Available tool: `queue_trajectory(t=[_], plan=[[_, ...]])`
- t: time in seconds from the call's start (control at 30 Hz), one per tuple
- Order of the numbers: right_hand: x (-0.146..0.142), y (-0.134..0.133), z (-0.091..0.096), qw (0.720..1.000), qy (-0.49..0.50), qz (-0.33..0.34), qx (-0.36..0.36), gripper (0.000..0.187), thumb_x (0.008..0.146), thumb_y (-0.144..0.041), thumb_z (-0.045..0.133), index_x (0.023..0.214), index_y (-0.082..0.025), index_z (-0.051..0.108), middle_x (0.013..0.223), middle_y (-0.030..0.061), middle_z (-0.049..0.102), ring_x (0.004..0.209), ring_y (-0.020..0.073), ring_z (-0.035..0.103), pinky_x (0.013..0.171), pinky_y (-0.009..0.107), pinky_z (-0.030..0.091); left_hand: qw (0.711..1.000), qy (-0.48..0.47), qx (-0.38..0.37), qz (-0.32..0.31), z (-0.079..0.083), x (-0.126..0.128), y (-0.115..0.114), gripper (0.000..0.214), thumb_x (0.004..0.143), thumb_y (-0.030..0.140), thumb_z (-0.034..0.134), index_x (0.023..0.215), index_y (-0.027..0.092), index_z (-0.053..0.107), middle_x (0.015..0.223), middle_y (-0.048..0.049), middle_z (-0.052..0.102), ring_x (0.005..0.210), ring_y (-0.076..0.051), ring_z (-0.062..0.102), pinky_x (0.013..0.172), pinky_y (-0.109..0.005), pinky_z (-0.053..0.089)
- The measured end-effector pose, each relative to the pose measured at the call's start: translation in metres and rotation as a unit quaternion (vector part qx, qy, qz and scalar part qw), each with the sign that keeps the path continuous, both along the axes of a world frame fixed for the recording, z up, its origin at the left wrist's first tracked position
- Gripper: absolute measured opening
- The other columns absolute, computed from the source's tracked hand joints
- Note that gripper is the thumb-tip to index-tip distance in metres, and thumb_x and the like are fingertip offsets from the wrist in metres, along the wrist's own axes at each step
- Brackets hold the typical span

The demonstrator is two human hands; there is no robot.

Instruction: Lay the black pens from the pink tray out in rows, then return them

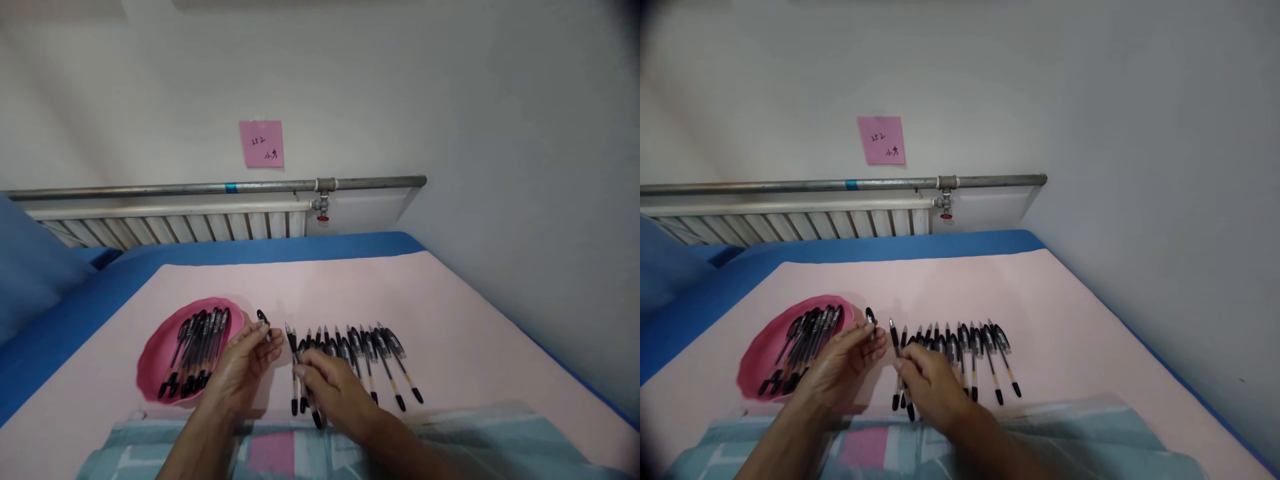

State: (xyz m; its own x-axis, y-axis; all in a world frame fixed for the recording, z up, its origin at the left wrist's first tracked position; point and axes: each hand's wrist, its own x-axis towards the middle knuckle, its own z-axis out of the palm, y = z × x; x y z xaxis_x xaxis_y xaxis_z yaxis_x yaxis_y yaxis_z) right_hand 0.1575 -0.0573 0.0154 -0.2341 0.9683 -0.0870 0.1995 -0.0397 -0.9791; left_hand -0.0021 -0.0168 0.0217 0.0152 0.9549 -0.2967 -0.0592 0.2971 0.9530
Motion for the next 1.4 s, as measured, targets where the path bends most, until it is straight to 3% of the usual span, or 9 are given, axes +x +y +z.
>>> queue_trajectory(t=[0.13,0.23,0.47,0.63,0.93,1.4], plan=[[-0.003,-0.004,-0.001,0.998,-0.038,0.036,0.029,0.020,0.083,-0.029,0.045,0.066,-0.020,0.048,0.055,-0.0042,0.049,0.051,0.0093,0.046,0.050,0.020,0.034,0.953,-0.270,-0.103,0.092,0.001,0.000,0.001,0.004,0.082,0.015,0.053,0.085,0.016,0.054,0.082,-0.0056,0.070,0.073,-0.013,0.067,0.073,-0.026,0.053],[-0.003,-0.004,-0.004,0.995,-0.083,0.052,0.034,0.020,0.084,-0.029,0.044,0.067,-0.019,0.049,0.055,-0.0038,0.050,0.053,0.0095,0.048,0.052,0.020,0.034,0.939,-0.308,-0.121,0.096,0.001,0.001,0.001,0.005,0.084,0.015,0.053,0.084,0.014,0.057,0.083,-0.0087,0.071,0.075,-0.016,0.068,0.068,-0.027,0.055],[-0.003,-0.006,-0.009,0.990,-0.114,0.079,0.035,0.022,0.086,-0.032,0.043,0.070,-0.019,0.050,0.060,-0.0029,0.054,0.056,0.0091,0.051,0.053,0.019,0.035,0.936,-0.315,-0.117,0.104,0.007,0.005,-0.003,0.008,0.084,0.013,0.052,0.083,0.012,0.060,0.083,-0.0106,0.071,0.077,-0.017,0.068,0.071,-0.029,0.055],[-0.004,-0.006,-0.010,0.992,-0.094,0.072,0.047,0.023,0.087,-0.030,0.042,0.068,-0.019,0.049,0.060,-0.0033,0.054,0.057,0.0090,0.051,0.054,0.019,0.035,0.946,-0.299,-0.095,0.077,0.001,0.008,-0.007,0.004,0.081,0.015,0.057,0.081,0.012,0.060,0.085,-0.0123,0.071,0.079,-0.020,0.068,0.072,-0.031,0.054],[-0.008,-0.002,-0.013,0.999,-0.041,0.008,0.029,0.022,0.084,-0.030,0.044,0.066,-0.019,0.046,0.057,-0.0042,0.050,0.057,0.0094,0.046,0.053,0.020,0.031,0.954,-0.295,-0.053,0.029,-0.010,0.025,-0.016,0.021,0.062,0.025,0.077,0.071,0.013,0.062,0.067,-0.0013,0.064,0.061,-0.009,0.059,0.059,-0.019,0.045],[-0.013,-0.003,-0.008,0.999,0.042,-0.023,-0.013,0.024,0.082,-0.035,0.045,0.063,-0.020,0.043,0.052,-0.0065,0.042,0.047,0.0077,0.038,0.049,0.020,0.031,0.954,-0.293,-0.041,0.045,-0.004,0.041,-0.026,0.027,0.057,0.030,0.079,0.063,0.014,0.058,0.057,0.0032,0.058,0.052,-0.006,0.051,0.052,-0.017,0.040]])
